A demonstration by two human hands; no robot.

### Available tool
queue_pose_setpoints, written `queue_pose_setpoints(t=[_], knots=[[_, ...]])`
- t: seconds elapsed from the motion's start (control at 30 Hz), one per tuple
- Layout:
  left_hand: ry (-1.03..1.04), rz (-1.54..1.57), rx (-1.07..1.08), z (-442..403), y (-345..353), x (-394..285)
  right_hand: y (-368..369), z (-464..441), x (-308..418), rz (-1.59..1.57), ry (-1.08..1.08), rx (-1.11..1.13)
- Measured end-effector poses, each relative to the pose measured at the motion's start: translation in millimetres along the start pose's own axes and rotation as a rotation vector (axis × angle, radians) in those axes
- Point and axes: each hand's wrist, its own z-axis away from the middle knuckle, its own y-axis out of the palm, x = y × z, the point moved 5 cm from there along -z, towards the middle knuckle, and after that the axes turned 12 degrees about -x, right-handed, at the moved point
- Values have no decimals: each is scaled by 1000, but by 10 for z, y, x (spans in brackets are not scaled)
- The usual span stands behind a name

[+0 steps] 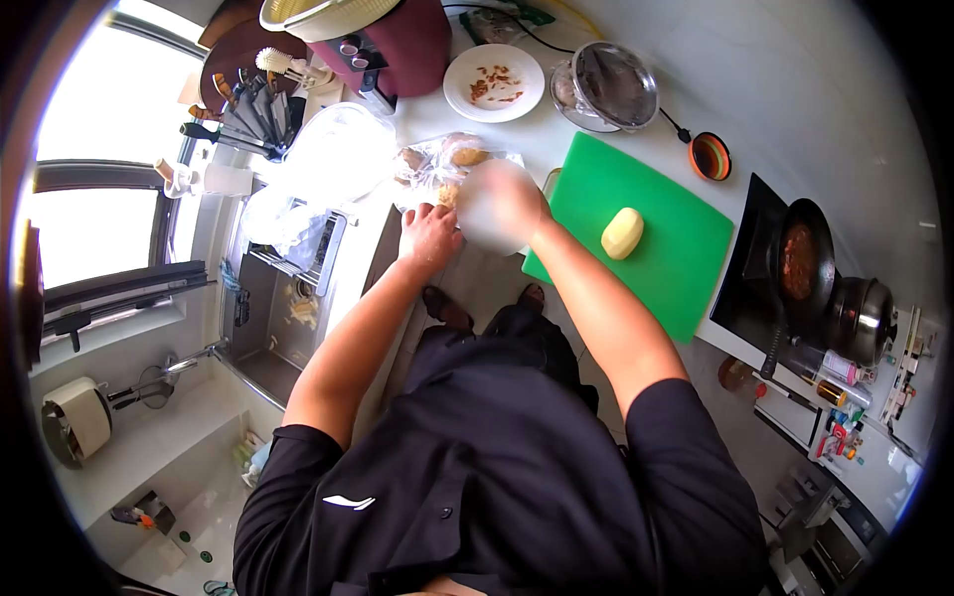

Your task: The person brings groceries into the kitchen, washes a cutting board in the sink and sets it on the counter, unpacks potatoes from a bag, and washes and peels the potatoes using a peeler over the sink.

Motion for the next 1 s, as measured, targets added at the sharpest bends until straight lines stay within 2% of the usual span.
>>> queue_pose_setpoints(t=[0.07, 0.1, 0.13, 0.2, 0.23, 0.33, 0.4, 0.43, 0.5, 0.57, 0.63, 0.7, 0.77, 0.83, 0.9, 1.0], knots=[[23, -18, -78, 54, -98, -18, 187, -71, 496, 346, -535, 77], [50, -38, -160, 59, -171, -35, 223, -112, 689, 347, -532, 74], [-11, 61, -144, 46, -161, -17, 257, -133, 864, 515, -529, 129], [-10, 110, -162, 68, -201, -35, 174, -107, 1107, 622, -464, 45], [-35, 146, -185, 71, -237, -19, 258, -227, 947, 631, -439, 33], [-4, 145, -135, 90, -240, 45, 455, -601, 727, 735, -617, -174], [29, 146, -117, 108, -212, 105, 515, -737, 618, 851, -365, -5], [25, 143, -122, 105, -198, 173, 534, -805, 640, 850, -372, -6], [117, 105, -104, 94, -161, 243, 535, -929, 564, 893, -253, 150], [115, 100, -53, 58, -153, 295, 572, -1003, 441, 900, -254, 161], [136, 77, 30, 8, -158, 324, 575, -995, 551, 914, -363, 105], [104, 85, 66, -8, -170, 362, 503, -929, 714, 909, -373, 94], [83, 99, 50, -48, -136, 386, 319, -839, 908, 822, -192, 166], [59, 115, 57, -91, -101, 418, 141, -810, 896, 737, -214, 156], [14, 148, 120, -120, -119, 403, 15, -859, 715, 516, -173, 156], [-26, 269, 32, -189, -239, 346, 113, -972, 301, 353, -124, 140]])
